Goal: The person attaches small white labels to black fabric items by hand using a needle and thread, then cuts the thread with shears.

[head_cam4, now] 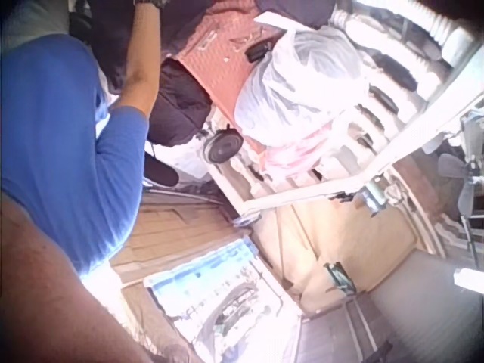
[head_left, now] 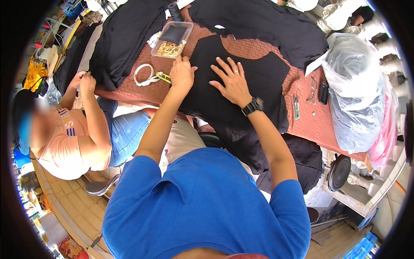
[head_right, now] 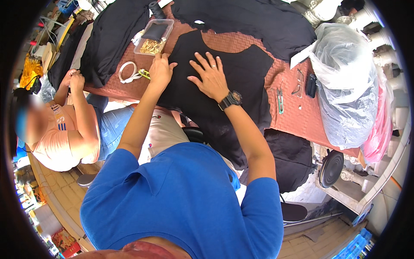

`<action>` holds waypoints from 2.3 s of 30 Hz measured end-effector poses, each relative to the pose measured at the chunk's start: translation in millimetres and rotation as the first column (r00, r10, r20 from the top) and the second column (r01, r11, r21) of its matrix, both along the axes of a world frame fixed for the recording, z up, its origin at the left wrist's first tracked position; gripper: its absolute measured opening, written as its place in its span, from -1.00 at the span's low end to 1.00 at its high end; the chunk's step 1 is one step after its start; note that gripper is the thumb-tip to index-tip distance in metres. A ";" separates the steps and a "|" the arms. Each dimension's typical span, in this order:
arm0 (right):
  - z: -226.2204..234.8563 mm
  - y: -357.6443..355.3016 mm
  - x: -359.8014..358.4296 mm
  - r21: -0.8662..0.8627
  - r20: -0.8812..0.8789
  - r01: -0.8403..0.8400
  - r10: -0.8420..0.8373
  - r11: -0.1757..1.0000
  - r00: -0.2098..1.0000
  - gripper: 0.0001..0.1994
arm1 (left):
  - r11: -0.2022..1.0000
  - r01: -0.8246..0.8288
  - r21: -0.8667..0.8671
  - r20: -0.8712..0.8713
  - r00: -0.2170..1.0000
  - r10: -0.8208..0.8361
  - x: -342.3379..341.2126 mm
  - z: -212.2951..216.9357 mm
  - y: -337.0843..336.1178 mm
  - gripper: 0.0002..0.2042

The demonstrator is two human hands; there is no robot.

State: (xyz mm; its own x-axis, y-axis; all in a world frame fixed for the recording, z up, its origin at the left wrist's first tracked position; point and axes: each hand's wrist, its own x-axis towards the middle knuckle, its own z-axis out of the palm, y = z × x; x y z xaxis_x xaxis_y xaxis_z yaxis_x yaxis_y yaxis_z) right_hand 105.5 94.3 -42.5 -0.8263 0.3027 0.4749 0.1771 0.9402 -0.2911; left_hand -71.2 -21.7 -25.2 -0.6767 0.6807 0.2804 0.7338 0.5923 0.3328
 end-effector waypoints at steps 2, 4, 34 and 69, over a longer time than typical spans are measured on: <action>-11.2 -7.6 -9.0 -0.006 0.028 0.002 -0.002 1.000 1.000 -0.48 | 1.000 -0.006 -0.013 -0.025 1.000 0.006 -1.3 -5.9 -0.3 -0.74; -14.0 -10.9 -11.5 -0.019 0.029 0.004 -0.004 1.000 1.000 -0.49 | 0.999 -0.033 -0.002 0.005 0.999 0.033 -6.3 -14.6 1.0 -0.80; -7.6 216.0 153.5 0.106 0.002 0.900 -0.905 0.423 0.425 -0.19 | 0.561 0.828 0.015 -0.081 0.560 -0.824 171.7 -33.5 66.2 -0.47; -36.3 141.1 78.3 0.002 0.083 0.596 -0.594 0.803 0.800 -0.57 | 0.891 0.207 0.403 0.777 0.438 -0.453 108.8 -36.9 111.9 -0.42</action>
